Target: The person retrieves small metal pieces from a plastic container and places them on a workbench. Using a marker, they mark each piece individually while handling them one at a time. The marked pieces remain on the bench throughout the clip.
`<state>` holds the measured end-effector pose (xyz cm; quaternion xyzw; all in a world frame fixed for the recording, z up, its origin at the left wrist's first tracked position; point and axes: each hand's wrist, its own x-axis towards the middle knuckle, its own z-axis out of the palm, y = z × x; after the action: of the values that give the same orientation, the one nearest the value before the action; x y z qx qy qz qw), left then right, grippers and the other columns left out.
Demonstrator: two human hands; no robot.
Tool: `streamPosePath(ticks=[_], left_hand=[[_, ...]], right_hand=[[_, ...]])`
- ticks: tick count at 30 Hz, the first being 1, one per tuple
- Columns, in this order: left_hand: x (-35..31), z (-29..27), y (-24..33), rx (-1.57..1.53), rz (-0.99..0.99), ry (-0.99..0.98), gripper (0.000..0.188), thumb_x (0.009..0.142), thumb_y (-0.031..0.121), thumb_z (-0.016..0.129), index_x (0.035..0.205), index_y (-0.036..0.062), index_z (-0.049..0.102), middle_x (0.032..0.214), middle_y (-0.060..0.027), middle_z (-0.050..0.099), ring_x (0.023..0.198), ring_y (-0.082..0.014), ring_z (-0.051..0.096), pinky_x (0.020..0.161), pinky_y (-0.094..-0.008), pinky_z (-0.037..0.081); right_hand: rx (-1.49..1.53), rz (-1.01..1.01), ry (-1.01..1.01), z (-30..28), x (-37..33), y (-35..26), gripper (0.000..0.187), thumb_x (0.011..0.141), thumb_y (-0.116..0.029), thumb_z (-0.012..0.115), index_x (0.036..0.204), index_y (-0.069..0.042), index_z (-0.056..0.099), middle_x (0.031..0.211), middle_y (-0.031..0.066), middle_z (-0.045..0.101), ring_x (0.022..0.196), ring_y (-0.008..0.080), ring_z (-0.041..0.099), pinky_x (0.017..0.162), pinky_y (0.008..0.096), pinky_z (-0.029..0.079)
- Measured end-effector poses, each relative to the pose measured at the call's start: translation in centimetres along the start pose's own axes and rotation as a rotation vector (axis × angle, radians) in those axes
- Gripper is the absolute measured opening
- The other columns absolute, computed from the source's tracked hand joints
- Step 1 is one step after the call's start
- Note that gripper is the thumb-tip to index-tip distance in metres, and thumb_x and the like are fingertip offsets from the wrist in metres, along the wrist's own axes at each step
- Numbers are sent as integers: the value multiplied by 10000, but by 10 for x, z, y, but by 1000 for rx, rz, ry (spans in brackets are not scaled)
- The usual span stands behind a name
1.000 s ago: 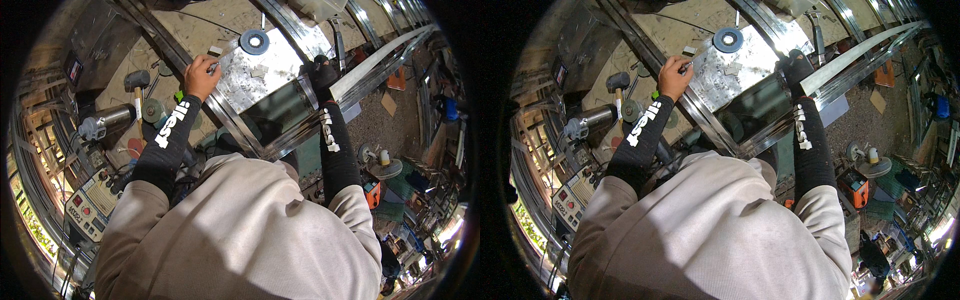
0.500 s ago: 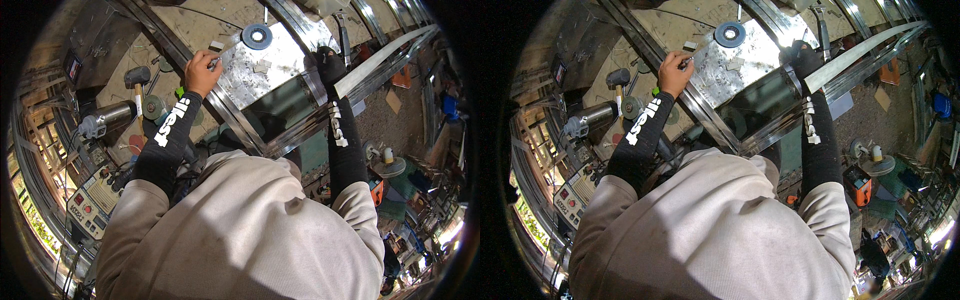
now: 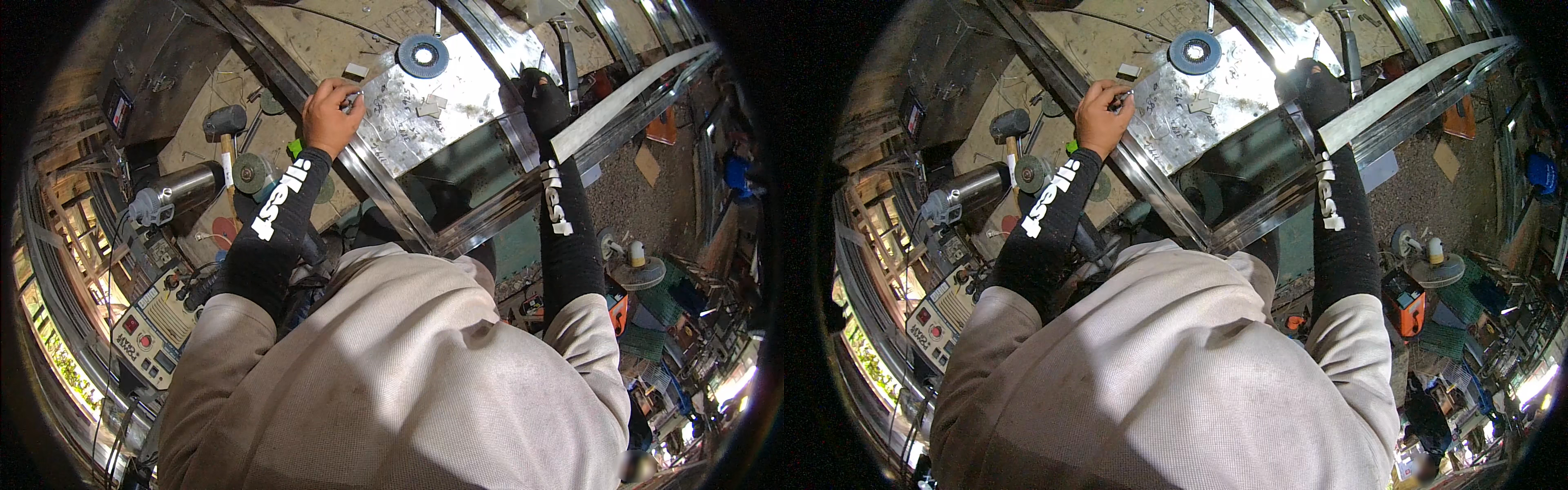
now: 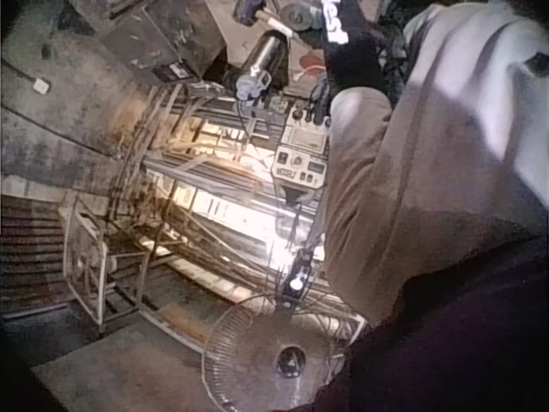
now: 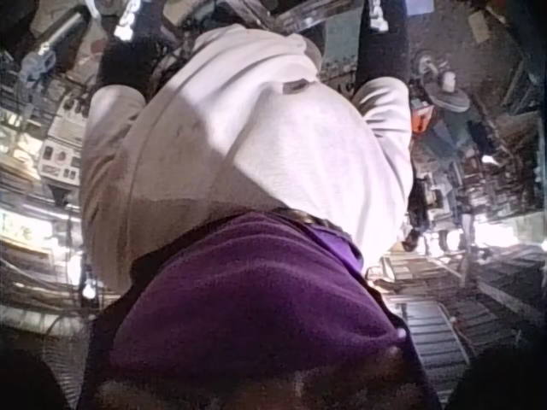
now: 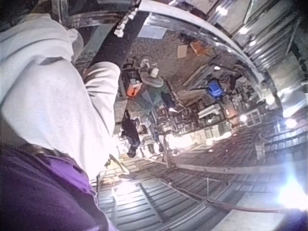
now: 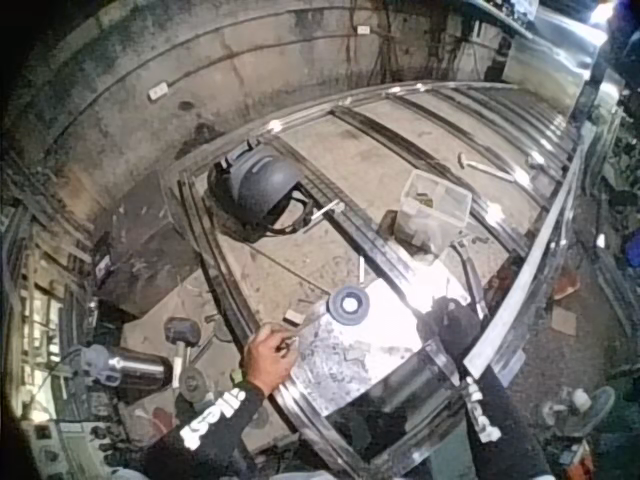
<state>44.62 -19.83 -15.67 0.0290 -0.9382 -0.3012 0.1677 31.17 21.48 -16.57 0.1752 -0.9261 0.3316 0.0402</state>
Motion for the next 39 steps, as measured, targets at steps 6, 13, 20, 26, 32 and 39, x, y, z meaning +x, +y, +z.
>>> streamPosePath(ticks=[6,13,20,26,32,39], left_hand=[[0,-1,2,-17,-22,0,192,870,164,832,1043,82,813,1092,-61,716,823,-224,712,771,-360,584],[0,-3,5,-33,-42,-16,194,872,166,826,1046,81,815,1104,-66,719,835,-233,716,785,-367,585],[0,-5,8,-35,-47,-18,201,877,166,820,1059,80,814,1127,-66,723,862,-236,725,802,-370,591],[0,-4,5,-17,-59,-57,201,873,160,820,1057,79,810,1116,-69,717,843,-237,726,791,-370,591],[-1,-3,5,-39,-55,-31,198,870,150,823,1049,68,805,1098,-75,712,830,-230,729,769,-364,586],[-1,-2,3,-38,-30,-21,197,864,108,820,1051,50,798,1078,-71,716,816,-213,730,759,-341,586]], right_hand=[[103,25,-27,0,9,5,213,1075,-232,596,1102,-60,718,1028,202,755,951,400,743,816,491,570],[-170,-67,20,-11,-6,-12,174,1057,-214,632,1108,-72,719,1039,201,743,977,424,726,823,500,572],[-185,50,112,-6,-6,-15,241,999,-241,714,1131,-41,689,972,199,726,887,393,728,797,468,575],[-139,98,246,-5,-8,-3,262,966,-196,695,1139,1,705,899,187,714,854,350,721,794,437,577],[-115,86,206,-13,-10,1,263,967,-194,693,1143,1,705,897,184,714,849,343,720,790,433,577],[-98,89,189,-16,-11,1,264,968,-192,692,1147,1,706,895,181,714,842,336,719,784,429,577]])
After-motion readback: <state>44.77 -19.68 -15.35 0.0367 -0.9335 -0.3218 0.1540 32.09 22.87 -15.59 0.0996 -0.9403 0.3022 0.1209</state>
